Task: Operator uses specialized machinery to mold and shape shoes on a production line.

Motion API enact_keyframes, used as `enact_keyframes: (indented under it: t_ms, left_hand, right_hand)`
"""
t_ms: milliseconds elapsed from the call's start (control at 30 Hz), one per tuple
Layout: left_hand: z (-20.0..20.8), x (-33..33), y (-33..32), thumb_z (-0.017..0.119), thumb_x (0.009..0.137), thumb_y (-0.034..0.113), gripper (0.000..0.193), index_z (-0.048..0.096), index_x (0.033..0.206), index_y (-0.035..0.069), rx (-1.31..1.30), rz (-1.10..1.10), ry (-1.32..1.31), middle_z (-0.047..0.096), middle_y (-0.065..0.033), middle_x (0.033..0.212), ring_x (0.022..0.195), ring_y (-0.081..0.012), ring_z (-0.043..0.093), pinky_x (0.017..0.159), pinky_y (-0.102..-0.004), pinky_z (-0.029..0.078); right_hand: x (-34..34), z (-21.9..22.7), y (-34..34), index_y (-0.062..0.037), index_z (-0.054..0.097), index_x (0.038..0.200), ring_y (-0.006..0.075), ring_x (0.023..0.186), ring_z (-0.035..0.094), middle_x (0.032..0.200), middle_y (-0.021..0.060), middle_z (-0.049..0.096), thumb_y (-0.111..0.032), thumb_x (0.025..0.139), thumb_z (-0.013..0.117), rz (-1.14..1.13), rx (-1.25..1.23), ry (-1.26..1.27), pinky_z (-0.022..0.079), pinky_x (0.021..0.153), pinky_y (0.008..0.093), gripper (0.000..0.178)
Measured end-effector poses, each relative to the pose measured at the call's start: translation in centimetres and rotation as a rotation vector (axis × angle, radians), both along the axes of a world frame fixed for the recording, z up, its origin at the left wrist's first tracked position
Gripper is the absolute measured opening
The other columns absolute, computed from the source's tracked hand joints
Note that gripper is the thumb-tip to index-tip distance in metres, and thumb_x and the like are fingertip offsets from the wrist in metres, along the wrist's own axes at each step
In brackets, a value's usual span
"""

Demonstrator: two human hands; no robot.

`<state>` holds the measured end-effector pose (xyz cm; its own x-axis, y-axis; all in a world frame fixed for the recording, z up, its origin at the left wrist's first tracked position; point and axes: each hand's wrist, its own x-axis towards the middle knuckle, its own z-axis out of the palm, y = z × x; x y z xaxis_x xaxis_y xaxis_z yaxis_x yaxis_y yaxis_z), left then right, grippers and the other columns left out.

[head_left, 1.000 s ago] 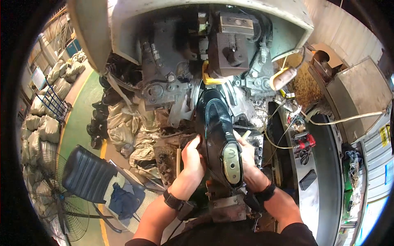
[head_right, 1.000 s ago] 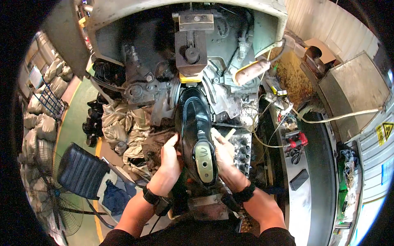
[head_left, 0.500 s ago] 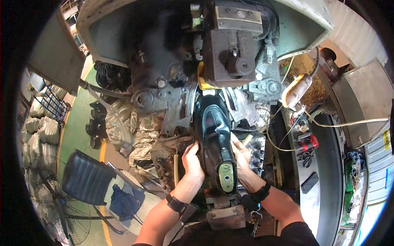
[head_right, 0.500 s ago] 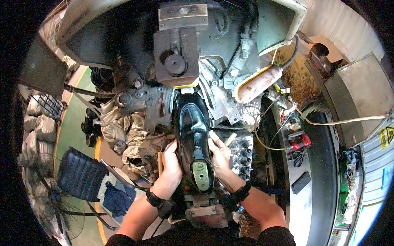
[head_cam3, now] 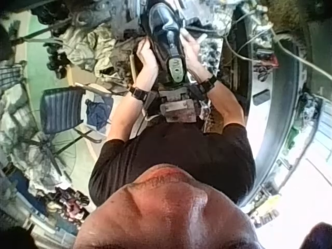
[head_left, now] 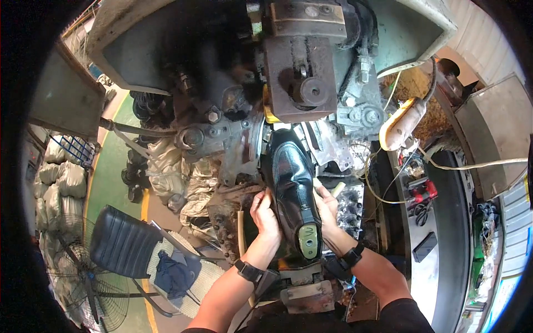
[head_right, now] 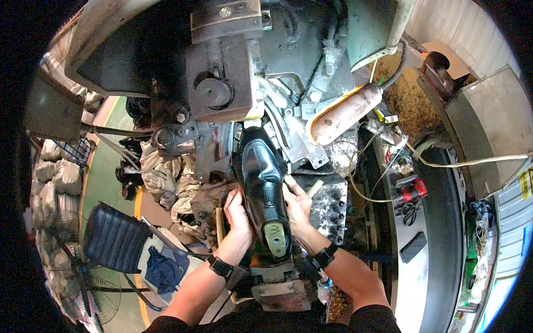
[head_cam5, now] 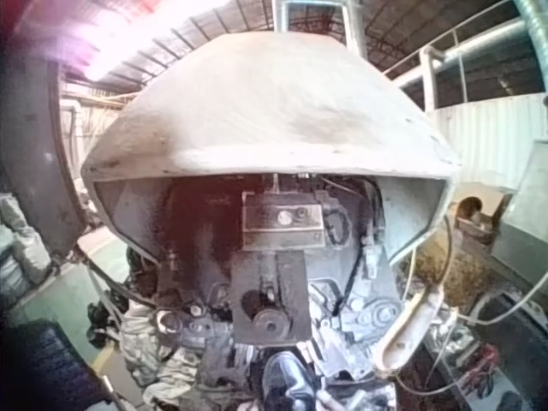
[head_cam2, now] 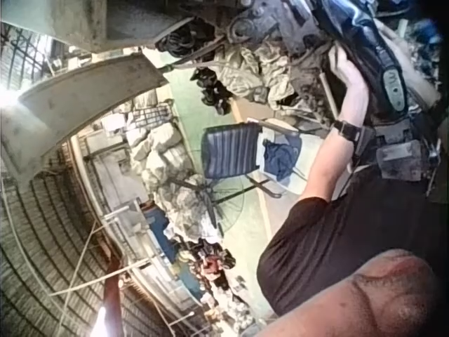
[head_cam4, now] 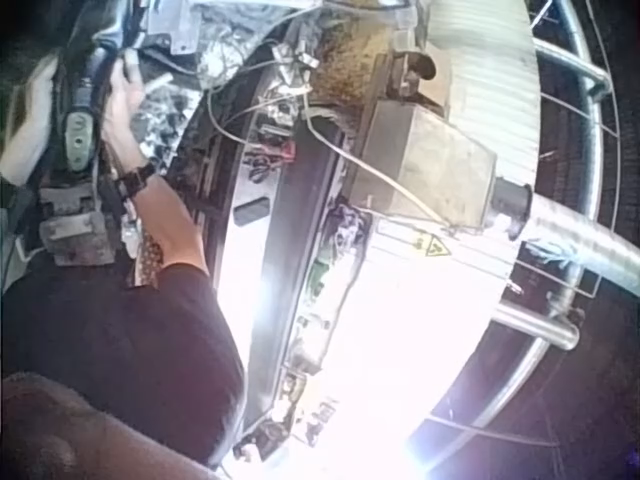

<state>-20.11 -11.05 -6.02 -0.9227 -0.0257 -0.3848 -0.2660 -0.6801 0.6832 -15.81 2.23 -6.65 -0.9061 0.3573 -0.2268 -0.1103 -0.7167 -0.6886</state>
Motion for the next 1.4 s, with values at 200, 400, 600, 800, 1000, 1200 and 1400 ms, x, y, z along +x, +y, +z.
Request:
enact_keyframes:
  t_ms: [200,400,600,800,1000,1200,1400]
  left_hand:
    - [0.0,-0.3,-0.3,0.064,0.100,0.020,0.018,0.066,0.099,0.002,-0.033,-0.045,-0.016,0.068,-0.0036,0.090,0.079,-0.0136,0.062,0.074,-0.0286,0.052]
    - [-0.6,-0.5,-0.6,0.062,0.101,0.020,0.022,0.068,0.105,-0.001,0.009,-0.076,-0.006,0.070,-0.0065,0.096,0.084,-0.0157,0.065,0.077,-0.0297,0.054]
    - [0.5,-0.7,-3.3,0.064,0.099,0.018,0.029,0.061,0.120,-0.002,-0.065,-0.193,-0.002,0.068,-0.0109,0.106,0.096,-0.0226,0.067,0.083,-0.0353,0.056]
    - [-5.1,1.0,-18.9,0.068,0.096,0.017,0.031,0.058,0.122,0.004,-0.189,0.152,-0.192,0.065,-0.0101,0.102,0.093,-0.0260,0.066,0.086,-0.0396,0.057]
    - [-7.7,3.1,-19.9,0.066,0.097,0.015,0.020,0.060,0.114,0.008,-0.153,0.148,-0.269,0.063,-0.0062,0.093,0.085,-0.0224,0.063,0.083,-0.0400,0.057]
    - [-6.1,3.5,-16.4,0.064,0.098,0.015,0.023,0.058,0.118,0.004,-0.172,0.050,-0.255,0.063,-0.0075,0.093,0.085,-0.0222,0.063,0.083,-0.0407,0.057]
    - [-1.0,2.6,-12.0,0.064,0.098,0.021,0.032,0.061,0.123,0.001,-0.212,-0.269,-0.061,0.067,-0.0114,0.107,0.098,-0.0241,0.066,0.091,-0.0396,0.054]
  right_hand:
    - [0.0,1.9,-0.6,0.0031,0.055,0.138,0.0131,0.087,0.071,0.111,0.0100,0.072,-0.009,0.098,0.067,-0.027,0.011,-0.016,0.061,0.073,0.0260,0.043]
    - [0.7,2.6,-0.9,0.0022,0.055,0.138,0.0129,0.083,0.071,0.110,0.0081,0.072,-0.012,0.098,0.068,-0.026,-0.012,-0.029,0.060,0.072,0.0259,0.044]
    - [2.8,0.0,3.6,0.0004,0.049,0.144,0.0125,0.080,0.070,0.105,0.0083,0.072,-0.017,0.101,0.065,0.126,0.148,-0.179,0.059,0.070,0.0254,0.050]
    - [11.7,-8.7,15.1,0.0104,0.035,0.150,0.0143,0.084,0.067,0.100,0.0106,0.071,-0.009,0.092,0.066,-0.188,0.594,-0.580,0.054,0.075,0.0267,0.069]
    - [9.5,-15.0,14.1,0.0159,0.040,0.143,0.0279,0.104,0.066,0.116,0.0251,0.068,-0.026,0.074,0.080,-0.111,0.878,-0.827,0.051,0.089,0.0374,0.090]
    - [10.3,-16.0,14.3,0.0102,0.041,0.143,0.0265,0.112,0.062,0.125,0.0213,0.063,-0.017,0.076,0.079,-0.106,0.742,-0.712,0.048,0.096,0.0366,0.082]
    - [9.8,-3.1,11.3,-0.0008,0.043,0.144,0.0183,0.082,0.070,0.094,0.0093,0.073,-0.009,0.097,0.065,0.042,0.807,-0.371,0.055,0.071,0.0257,0.052]
